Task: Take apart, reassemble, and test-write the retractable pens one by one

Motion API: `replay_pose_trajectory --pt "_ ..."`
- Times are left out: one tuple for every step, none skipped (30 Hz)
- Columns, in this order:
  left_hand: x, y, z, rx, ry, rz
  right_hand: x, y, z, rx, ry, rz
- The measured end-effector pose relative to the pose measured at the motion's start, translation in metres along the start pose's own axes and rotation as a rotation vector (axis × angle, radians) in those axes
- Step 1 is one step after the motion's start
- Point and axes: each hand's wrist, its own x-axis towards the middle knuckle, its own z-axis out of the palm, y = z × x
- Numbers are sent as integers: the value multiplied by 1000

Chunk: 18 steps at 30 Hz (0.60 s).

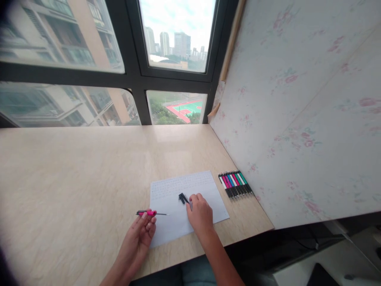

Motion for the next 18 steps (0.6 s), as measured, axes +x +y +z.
replay_pose_trajectory --pt "0 0 0 6 1 3 0 0 0 8 7 6" --pt "0 0 0 13 1 7 0 0 -1 32 20 12" --pt "0 0 0 19 -1 12 0 1 -2 72 40 21" --pt "0 1 0 25 -4 18 -1 3 -4 132 61 32" --pt "0 1 0 29 -8 24 -2 6 -6 212 75 46" --pt "0 1 0 31 -12 28 -2 8 -8 310 75 61" --pt "0 1 0 30 -18 33 -4 11 -10 419 58 76" --pt "0 2 0 27 -24 38 -5 13 -12 533 27 89" --pt "1 2 -1 21 -32 44 -6 16 -14 643 -11 99" --pt "2 2 -2 16 -41 52 -8 17 -15 740 -47 104" --pt "2 2 -3 12 -50 60 -10 18 -17 818 -76 103" --pt "3 2 -3 10 -60 69 -12 18 -19 872 -96 97" --pt "3 2 -4 10 -69 77 -13 17 -21 902 -109 84" --pt "4 3 -5 12 -76 85 -15 16 -24 909 -119 66" --pt "4 3 -5 13 -81 92 -17 15 -27 900 -128 41" --pt "4 3 -5 15 -82 98 -18 13 -30 884 -133 13" --pt "4 3 -5 15 -81 103 -18 10 -33 869 -136 -14" --pt "4 3 -5 15 -77 105 -19 8 -36 860 -134 -39"
